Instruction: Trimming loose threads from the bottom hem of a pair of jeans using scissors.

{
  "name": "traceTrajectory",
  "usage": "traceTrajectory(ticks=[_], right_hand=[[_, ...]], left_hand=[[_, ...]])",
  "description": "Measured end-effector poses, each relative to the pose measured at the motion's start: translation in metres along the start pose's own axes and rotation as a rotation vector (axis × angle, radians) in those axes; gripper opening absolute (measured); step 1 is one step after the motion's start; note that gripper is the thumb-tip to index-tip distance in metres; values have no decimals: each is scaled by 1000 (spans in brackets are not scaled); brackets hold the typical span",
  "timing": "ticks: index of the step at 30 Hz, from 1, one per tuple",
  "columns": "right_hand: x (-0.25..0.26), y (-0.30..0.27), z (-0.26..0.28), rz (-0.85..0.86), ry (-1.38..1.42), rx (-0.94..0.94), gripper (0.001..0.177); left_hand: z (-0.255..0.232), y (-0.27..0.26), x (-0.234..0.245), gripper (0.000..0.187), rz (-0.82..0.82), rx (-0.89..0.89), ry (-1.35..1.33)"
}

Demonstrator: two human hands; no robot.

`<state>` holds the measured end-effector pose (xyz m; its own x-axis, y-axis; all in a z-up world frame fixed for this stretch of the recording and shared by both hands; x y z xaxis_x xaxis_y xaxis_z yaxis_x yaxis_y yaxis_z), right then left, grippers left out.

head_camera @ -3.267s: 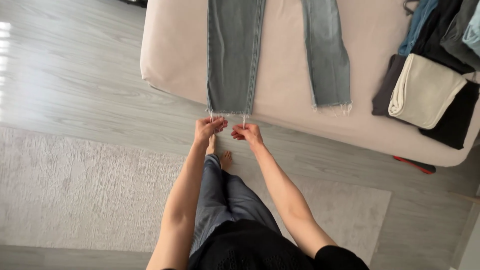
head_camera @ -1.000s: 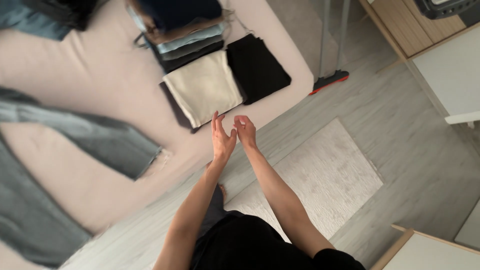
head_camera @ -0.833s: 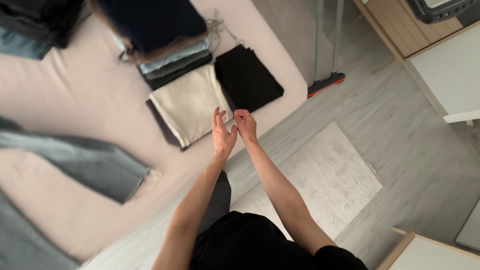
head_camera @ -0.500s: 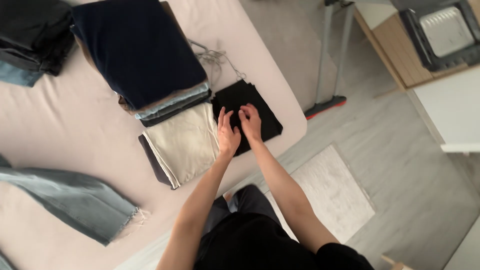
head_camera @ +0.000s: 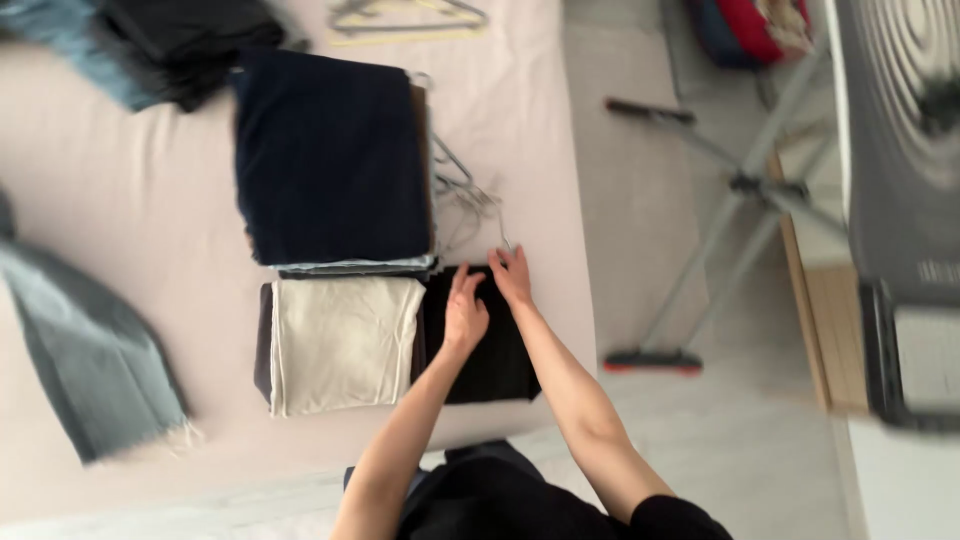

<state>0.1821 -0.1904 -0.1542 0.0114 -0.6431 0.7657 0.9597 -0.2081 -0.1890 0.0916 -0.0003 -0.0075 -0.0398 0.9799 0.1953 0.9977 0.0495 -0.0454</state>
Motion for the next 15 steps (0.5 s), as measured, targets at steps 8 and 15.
traceTrajectory(ticks=[8,15], right_hand=[[2,40,5,-25,-281,110,32],[93,-42,107,-332,288,152,17]], left_hand=[[11,2,2,49,-219,41,-23],[-6,-12,41,35,-322,36,-11]])
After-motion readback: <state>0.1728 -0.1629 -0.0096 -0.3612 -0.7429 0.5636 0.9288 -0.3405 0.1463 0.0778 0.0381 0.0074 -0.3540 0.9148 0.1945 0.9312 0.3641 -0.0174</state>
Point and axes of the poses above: each hand's wrist, its own y-axis towards the middle knuckle, its own x-axis out of the back of the hand, z = x × y, the point moved 9 cm from there along y, towards the middle knuckle, and after that the axes turned 9 degrees about -y, right-handed, at the moved point
